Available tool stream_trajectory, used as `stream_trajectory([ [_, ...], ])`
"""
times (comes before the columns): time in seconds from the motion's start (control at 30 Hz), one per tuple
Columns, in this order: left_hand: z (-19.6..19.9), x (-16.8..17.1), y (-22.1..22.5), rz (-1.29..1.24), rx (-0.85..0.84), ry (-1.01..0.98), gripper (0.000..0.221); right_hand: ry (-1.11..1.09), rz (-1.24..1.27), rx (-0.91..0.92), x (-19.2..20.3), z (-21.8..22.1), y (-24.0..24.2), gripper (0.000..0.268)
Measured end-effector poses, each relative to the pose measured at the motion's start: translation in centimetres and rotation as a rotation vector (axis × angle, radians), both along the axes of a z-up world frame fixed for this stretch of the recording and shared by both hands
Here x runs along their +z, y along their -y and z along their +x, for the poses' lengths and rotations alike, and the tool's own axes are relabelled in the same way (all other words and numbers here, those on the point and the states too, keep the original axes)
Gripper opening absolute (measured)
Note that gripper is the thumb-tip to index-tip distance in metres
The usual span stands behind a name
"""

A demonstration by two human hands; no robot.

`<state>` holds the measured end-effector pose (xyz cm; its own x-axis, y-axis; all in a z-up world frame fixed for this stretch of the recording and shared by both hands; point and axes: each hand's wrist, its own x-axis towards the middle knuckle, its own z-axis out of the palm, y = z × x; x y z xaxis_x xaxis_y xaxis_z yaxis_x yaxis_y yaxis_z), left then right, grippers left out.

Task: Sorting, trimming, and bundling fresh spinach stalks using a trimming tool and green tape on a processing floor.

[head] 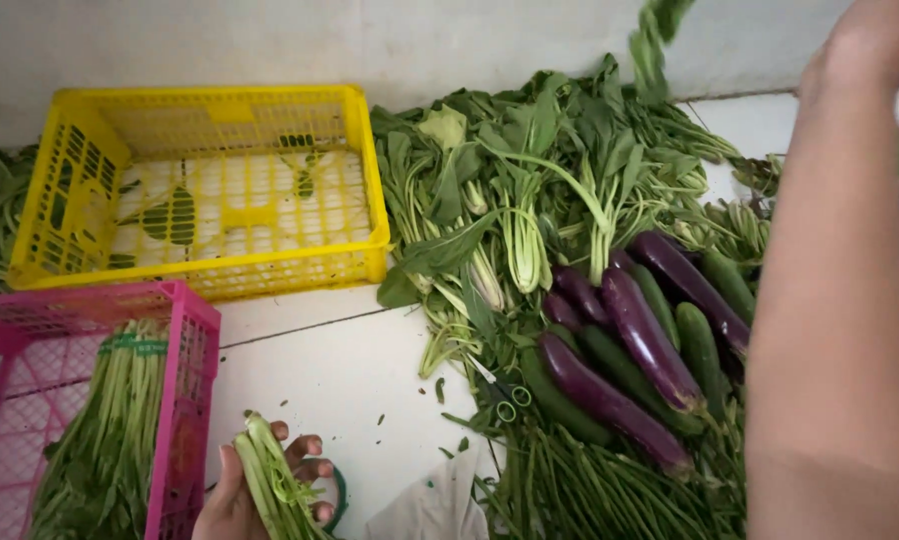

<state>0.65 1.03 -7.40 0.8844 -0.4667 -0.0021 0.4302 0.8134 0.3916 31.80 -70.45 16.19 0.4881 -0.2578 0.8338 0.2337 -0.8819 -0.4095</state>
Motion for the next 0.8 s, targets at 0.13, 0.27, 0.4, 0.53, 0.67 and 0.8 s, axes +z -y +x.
stream_trajectory([
  [0.13, 0.2, -0.2, -0.1, -0.023, -0.040, 0.023, 0.055, -0.126, 0.398, 0.193, -5.7, 1.1, -2.7, 0.031],
  [0.27, 0.6, -0.8, 0.1, -0.118, -0.103, 0.096, 0.055, -0.978, -0.122, -0.173, -7.4, -7.2, -21.2, 0.038],
  [0.4, 0.5, -0.8, 0.0, -0.088, -0.120, 0.069, 0.054, -1.383, 0.033, -0.157, -15.6, -9.0, -27.1, 0.067],
  [0.53, 0.3, -0.1, 0.1, -0.036, -0.059, 0.063, 0.056, -1.329, 0.144, -0.191, -18.9, -9.6, -29.3, 0.122],
  [0.67, 0.0, -0.3, 0.2, 0.040, -0.035, -0.023, 0.058, -1.367, 0.159, -0.157, -16.5, -9.8, -30.7, 0.124],
  [0.8, 0.1, -1.3, -0.1, -0.062, -0.085, 0.020, 0.057, -1.189, 0.345, -0.205, -10.6, -10.6, -31.7, 0.122],
])
